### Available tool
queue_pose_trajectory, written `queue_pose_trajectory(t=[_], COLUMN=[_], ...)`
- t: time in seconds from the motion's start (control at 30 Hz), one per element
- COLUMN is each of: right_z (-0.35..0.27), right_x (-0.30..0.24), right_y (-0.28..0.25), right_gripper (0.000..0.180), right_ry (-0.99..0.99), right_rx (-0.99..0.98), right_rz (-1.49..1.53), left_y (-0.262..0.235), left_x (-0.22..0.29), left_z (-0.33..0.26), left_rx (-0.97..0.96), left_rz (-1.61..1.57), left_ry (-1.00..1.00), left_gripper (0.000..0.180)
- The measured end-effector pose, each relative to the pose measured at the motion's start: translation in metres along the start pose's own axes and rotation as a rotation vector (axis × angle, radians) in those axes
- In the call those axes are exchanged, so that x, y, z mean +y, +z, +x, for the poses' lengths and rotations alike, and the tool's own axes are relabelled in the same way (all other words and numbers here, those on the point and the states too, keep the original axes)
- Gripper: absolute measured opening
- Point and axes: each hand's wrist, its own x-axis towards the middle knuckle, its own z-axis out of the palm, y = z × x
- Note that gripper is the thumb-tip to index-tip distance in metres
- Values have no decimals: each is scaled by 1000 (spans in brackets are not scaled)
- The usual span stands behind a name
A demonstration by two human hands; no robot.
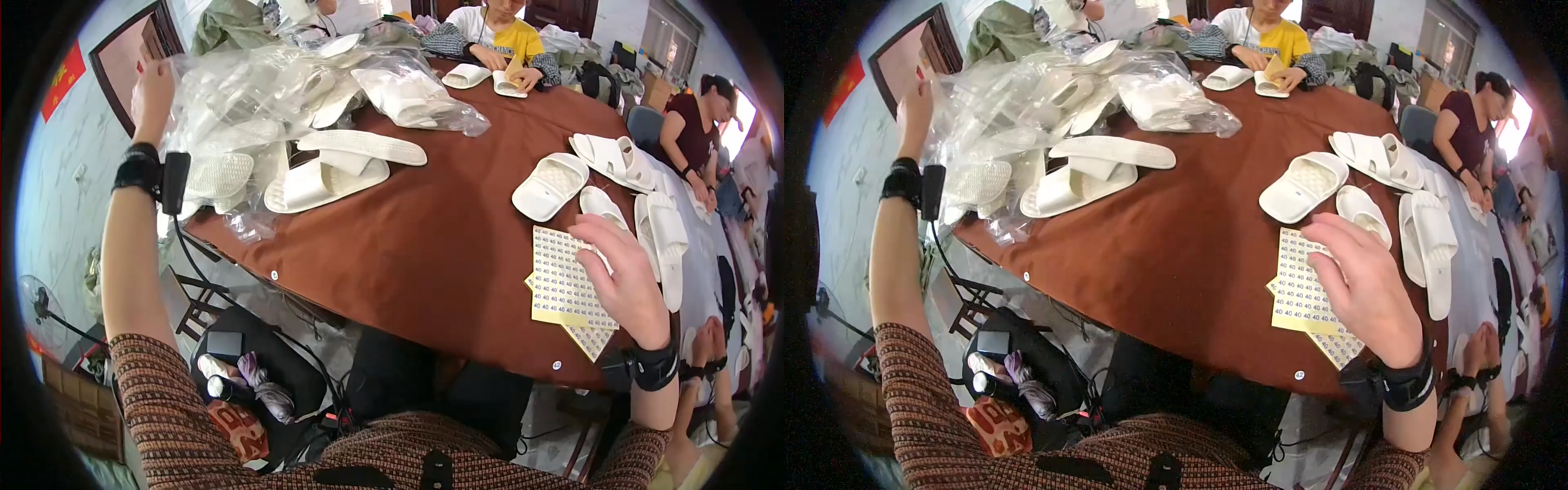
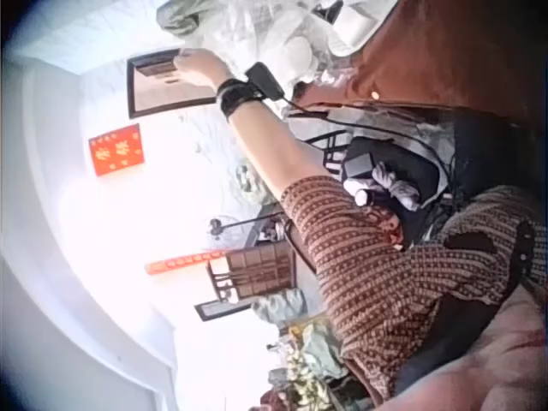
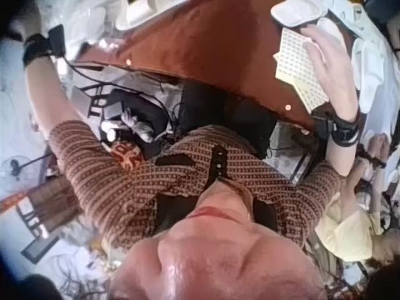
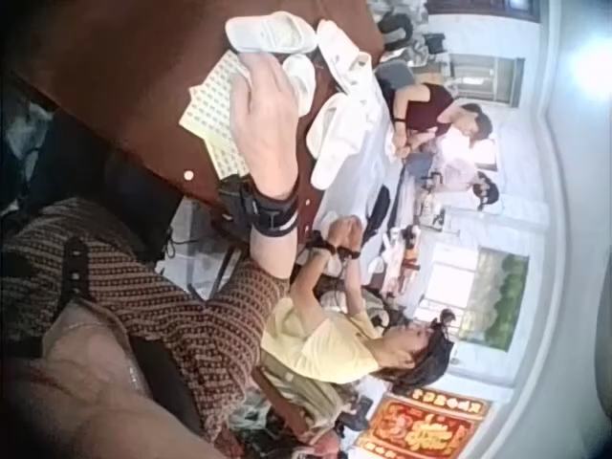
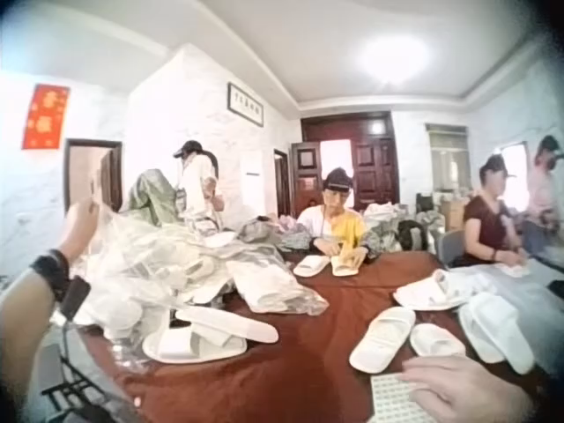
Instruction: The recorder is applying numerical size stickers to the insoles of white slippers at an assembly table.
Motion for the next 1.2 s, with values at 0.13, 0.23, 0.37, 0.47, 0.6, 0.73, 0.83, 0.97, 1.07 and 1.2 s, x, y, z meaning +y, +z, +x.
queue_pose_trajectory(t=[0.13,0.23,0.37,0.47,0.6,0.73,0.83,0.97,1.07,1.2], right_z=[31,54,97,129,160,183,200,219,227,229], right_x=[-29,-39,-49,-53,-58,-63,-48,-46,-57,-71], right_y=[12,28,67,109,170,213,239,265,272,273], right_gripper=[23,23,23,24,26,29,38,37,38,44], right_ry=[-138,-192,-281,-324,-339,-277,-232,-230,-74,289], right_rx=[-26,-58,-176,-277,-410,-481,-367,-371,-405,-429], right_rz=[8,10,101,179,223,172,151,425,665,1036], left_y=[18,17,14,21,24,40,62,81,98,113], left_x=[-17,8,30,32,26,7,6,13,17,35], left_z=[-58,-109,-156,-185,-200,-194,-190,-186,-181,-175], left_rx=[-39,-64,-63,-266,-638,-782,-862,-948,-952,-1024], left_rz=[-69,-197,-219,-177,-189,-170,-115,-67,-35,59], left_ry=[-11,155,366,502,585,618,693,676,642,456], left_gripper=[34,17,25,28,20,20,22,22,26,33])
